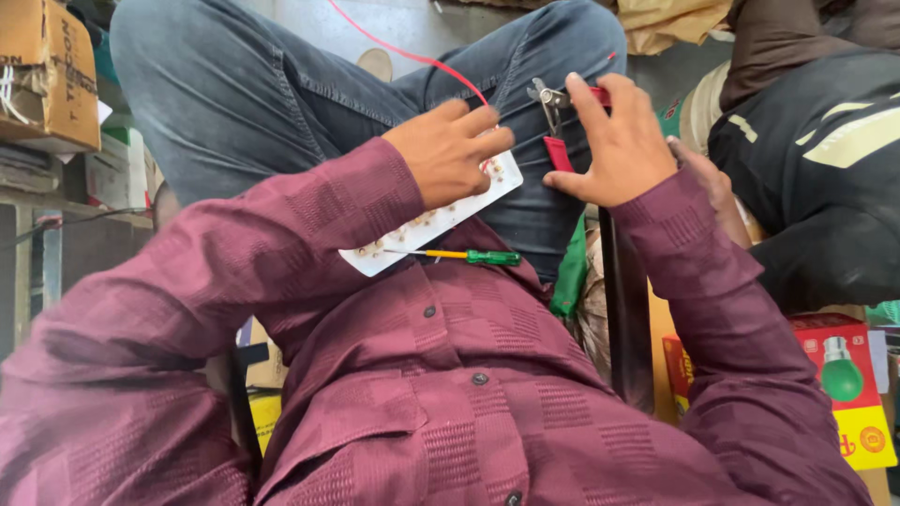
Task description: The person sits cross-legged and assembles a white electrical switchboard by connecting red wires to multiple switch terminals. They use pliers to strip and cut wires and a screwdriver to tighten the terminal screws, working on the device resting on their lap.
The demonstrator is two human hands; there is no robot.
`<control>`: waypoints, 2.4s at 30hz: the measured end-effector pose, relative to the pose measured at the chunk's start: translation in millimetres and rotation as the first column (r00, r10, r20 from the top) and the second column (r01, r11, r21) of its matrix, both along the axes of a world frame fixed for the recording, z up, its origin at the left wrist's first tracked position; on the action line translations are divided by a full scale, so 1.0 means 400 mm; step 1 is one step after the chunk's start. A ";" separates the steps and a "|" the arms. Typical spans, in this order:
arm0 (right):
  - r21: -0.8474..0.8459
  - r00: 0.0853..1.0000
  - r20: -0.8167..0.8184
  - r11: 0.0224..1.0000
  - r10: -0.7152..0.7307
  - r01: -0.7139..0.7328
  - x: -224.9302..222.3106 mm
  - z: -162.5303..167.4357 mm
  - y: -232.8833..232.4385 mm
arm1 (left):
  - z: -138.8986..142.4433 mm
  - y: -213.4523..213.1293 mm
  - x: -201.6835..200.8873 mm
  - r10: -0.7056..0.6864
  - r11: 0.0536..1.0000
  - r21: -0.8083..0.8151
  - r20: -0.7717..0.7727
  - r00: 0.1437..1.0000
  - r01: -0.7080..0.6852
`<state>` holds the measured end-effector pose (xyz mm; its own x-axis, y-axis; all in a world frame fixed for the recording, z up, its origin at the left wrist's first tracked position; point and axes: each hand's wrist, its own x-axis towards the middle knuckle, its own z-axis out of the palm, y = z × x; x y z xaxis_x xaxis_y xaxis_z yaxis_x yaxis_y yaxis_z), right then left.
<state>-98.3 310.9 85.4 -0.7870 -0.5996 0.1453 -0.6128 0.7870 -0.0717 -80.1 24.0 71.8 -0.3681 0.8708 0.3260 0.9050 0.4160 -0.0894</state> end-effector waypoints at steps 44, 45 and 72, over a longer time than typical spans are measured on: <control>-0.520 0.990 0.091 0.853 0.106 -0.043 0.201 0.019 -0.192 | -0.008 -0.023 0.147 -0.471 0.339 0.440 0.844 0.255 -0.831; -0.530 0.991 0.085 0.847 0.104 -0.043 0.201 0.018 -0.200 | -0.010 -0.025 0.146 -0.478 0.338 0.455 0.837 0.266 -0.824; -0.788 0.835 0.457 0.574 0.307 0.221 0.204 -0.051 -0.196 | -0.046 -0.059 0.212 0.320 0.533 0.532 0.592 0.739 -0.658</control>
